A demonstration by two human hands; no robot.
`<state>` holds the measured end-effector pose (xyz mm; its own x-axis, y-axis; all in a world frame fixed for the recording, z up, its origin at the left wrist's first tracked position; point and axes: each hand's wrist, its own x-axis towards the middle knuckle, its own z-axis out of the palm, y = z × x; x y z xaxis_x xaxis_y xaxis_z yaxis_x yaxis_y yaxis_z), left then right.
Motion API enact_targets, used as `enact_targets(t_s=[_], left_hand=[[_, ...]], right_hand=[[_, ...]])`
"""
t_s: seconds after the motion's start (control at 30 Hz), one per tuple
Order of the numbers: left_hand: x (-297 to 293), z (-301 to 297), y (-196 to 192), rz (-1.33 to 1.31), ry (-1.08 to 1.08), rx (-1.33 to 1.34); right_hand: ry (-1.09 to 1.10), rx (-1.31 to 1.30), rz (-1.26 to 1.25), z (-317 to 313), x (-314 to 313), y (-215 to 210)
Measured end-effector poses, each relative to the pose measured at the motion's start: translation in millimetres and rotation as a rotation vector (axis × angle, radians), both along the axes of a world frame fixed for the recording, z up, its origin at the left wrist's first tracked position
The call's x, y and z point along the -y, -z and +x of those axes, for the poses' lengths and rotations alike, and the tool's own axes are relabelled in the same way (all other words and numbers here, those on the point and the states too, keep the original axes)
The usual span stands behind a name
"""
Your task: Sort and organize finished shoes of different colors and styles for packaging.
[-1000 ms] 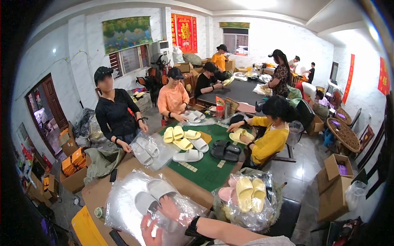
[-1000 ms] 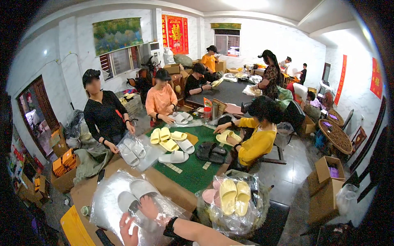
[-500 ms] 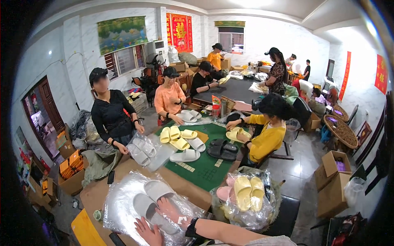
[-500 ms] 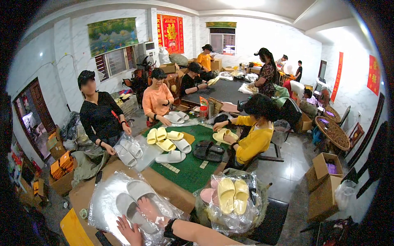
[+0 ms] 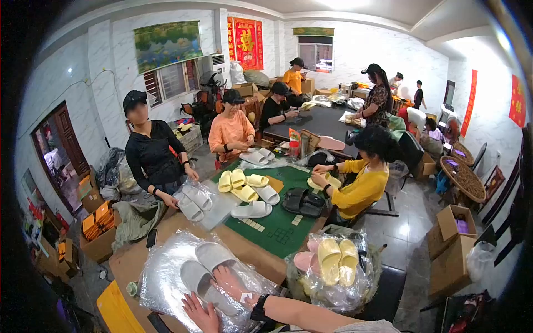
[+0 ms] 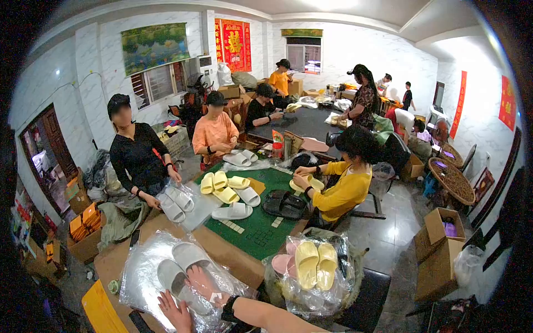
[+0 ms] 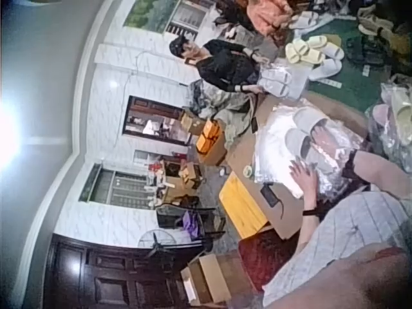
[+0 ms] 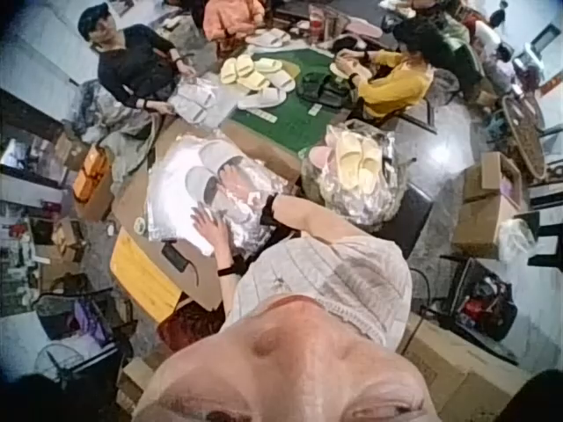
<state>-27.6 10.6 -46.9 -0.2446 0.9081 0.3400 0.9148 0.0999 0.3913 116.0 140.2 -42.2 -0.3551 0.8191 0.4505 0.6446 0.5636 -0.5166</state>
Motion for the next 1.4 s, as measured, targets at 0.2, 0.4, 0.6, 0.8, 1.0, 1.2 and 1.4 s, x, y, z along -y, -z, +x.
enact_targets(t_s=[0.2,0.4,0.6,0.8,1.0,1.2,1.4], left_hand=[[-4.2,2.0,1.4,0.008,-0.001,-0.008],[1.4,-3.3,6.1,0.006,-0.023,0.023],[5.5,7.8,-10.9,0.043,-0.067,0.078],[-0.3,11.6,-25.2,-0.031,-0.035,0.112],[-3.8,11.8,-20.7,-0.049,-0.042,0.136],[1.2,7.4,-12.9,-0.085,-0.071,0.109],[-0.4,7.8,-13.0,-0.022,-0.033,0.112]], right_hand=[[-0.029,-0.038,-0.117,4.8,-4.5,4.5],[-0.242,-0.199,-0.214,37.6,28.9,10.7],[-0.693,-0.03,-0.489,116.2,85.8,-30.2],[-0.885,-0.326,-0.975,154.1,73.0,-141.7],[-0.183,-0.29,-0.376,100.3,24.2,-134.7],[0.043,0.065,-0.139,35.5,16.8,-33.5],[0.073,0.023,-0.034,34.0,19.4,-14.1]])
